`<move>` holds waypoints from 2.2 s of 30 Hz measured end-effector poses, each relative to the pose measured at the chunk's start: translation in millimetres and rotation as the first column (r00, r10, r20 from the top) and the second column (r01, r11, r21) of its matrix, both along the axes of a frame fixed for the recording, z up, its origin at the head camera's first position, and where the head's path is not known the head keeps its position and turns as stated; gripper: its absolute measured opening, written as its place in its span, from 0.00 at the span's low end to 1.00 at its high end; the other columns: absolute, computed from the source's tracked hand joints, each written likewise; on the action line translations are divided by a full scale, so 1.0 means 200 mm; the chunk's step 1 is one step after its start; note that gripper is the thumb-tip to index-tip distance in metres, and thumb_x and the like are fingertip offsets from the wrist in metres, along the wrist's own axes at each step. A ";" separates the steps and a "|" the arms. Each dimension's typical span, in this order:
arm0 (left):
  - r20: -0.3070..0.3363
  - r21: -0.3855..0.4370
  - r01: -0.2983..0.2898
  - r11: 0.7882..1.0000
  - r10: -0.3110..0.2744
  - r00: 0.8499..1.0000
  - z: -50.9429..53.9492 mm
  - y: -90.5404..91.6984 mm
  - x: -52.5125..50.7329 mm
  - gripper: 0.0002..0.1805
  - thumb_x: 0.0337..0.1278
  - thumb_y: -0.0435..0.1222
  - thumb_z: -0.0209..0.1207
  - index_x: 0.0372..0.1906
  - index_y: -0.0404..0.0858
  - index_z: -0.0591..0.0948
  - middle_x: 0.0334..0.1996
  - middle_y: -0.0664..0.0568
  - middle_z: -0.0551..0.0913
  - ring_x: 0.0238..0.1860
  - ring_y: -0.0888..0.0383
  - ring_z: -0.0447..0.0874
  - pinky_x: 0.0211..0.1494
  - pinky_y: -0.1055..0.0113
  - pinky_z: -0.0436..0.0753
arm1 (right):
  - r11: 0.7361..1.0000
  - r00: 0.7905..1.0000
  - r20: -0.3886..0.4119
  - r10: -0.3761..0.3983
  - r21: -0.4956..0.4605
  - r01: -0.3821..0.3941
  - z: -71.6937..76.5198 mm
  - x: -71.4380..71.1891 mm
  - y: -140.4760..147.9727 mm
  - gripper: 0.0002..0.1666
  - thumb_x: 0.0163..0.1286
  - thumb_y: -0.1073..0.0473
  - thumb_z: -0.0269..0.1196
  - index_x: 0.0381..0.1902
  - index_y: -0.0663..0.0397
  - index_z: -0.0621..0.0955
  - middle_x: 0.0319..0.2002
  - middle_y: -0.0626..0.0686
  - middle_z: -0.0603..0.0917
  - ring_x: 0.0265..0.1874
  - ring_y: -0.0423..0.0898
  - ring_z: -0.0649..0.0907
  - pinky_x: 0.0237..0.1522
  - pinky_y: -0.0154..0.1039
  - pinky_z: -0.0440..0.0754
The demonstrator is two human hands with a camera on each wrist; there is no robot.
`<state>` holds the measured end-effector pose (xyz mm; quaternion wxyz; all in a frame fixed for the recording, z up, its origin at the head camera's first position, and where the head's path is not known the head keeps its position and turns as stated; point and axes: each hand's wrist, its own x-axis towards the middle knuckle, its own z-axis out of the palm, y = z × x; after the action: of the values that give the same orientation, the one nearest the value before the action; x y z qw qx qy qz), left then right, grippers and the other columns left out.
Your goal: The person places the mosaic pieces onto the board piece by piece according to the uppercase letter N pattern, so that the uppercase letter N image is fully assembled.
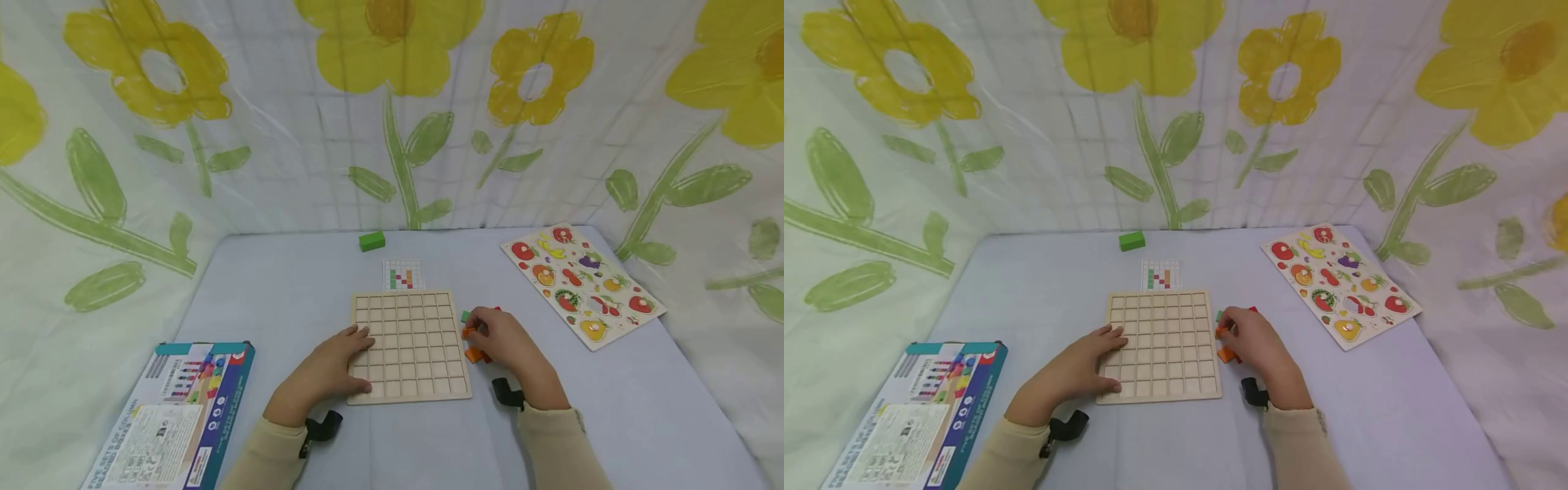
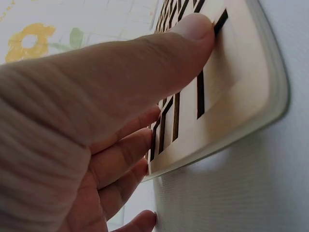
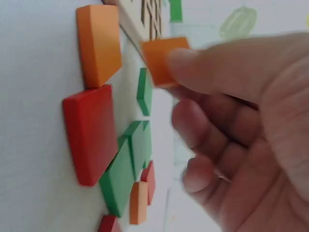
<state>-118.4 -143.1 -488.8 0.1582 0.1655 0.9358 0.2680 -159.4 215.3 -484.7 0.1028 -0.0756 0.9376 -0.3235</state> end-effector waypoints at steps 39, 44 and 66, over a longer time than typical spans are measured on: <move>0.004 0.004 -0.005 1.000 0.005 1.000 -0.01 0.00 0.01 0.46 0.51 0.42 0.84 0.77 0.42 0.78 0.84 0.51 0.69 0.88 0.45 0.58 0.85 0.38 0.66 | 0.983 0.978 -0.106 0.179 -0.018 -0.182 -0.08 -0.16 -0.39 0.04 0.79 0.61 0.69 0.47 0.50 0.89 0.43 0.49 0.84 0.40 0.43 0.80 0.48 0.45 0.84; 0.000 0.004 -0.001 1.000 0.001 1.000 -0.01 0.00 0.01 0.46 0.51 0.42 0.84 0.77 0.42 0.78 0.84 0.51 0.69 0.88 0.46 0.58 0.85 0.39 0.66 | 0.981 0.975 -0.110 0.192 -0.014 -0.195 -0.08 -0.16 -0.39 0.05 0.78 0.61 0.70 0.48 0.52 0.91 0.44 0.50 0.84 0.41 0.44 0.81 0.50 0.46 0.84; 0.018 -0.004 -0.014 1.000 0.014 1.000 0.01 0.01 0.01 0.47 0.50 0.42 0.84 0.78 0.42 0.78 0.84 0.52 0.69 0.88 0.46 0.58 0.85 0.39 0.65 | 0.998 0.983 -0.179 -0.030 -0.053 0.021 0.06 -0.08 -0.04 0.15 0.82 0.60 0.64 0.61 0.57 0.86 0.51 0.55 0.85 0.47 0.52 0.82 0.49 0.47 0.84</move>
<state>-115.8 -141.3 -487.3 0.1653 0.1560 0.9360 0.2686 -175.3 208.2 -473.2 0.0118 -0.0948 0.9355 -0.3402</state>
